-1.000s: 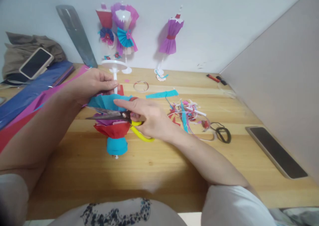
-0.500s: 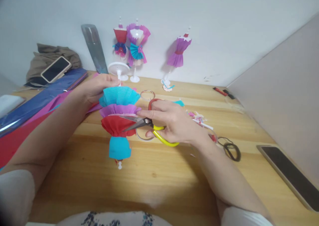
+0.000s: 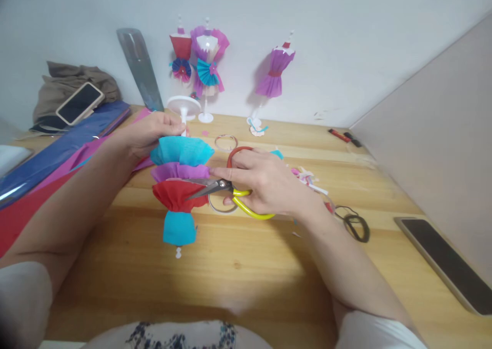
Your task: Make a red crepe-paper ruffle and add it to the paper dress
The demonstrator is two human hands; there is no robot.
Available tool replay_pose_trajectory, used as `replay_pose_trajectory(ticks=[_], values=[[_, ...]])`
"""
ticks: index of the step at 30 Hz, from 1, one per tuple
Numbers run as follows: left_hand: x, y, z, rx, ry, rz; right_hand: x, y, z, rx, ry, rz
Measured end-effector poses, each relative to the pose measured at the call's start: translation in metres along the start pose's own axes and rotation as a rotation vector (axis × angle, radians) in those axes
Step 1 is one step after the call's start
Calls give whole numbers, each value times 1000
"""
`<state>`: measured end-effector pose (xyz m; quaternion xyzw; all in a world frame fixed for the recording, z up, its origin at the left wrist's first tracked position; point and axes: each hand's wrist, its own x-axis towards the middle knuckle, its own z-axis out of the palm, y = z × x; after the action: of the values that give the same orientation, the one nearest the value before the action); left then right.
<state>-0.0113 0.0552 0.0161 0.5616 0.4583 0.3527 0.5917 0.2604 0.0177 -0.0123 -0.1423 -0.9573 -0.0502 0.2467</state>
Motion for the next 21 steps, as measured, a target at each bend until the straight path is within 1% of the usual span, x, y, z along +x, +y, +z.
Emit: replay_pose_trajectory(ticks=[5,10,15,21], values=[[0,-1,-1,9,-15,10,1,0,-1,-47,-8,-13],[1,-2,-2,4,-8,3,2,-2,-4,-88,-57,-13],[4,-5,-5,11,-24,9,3,-3,-5,-95,-61,-27],[5,-8,-7,21,-35,20,2,-3,-6,-79,-89,6]])
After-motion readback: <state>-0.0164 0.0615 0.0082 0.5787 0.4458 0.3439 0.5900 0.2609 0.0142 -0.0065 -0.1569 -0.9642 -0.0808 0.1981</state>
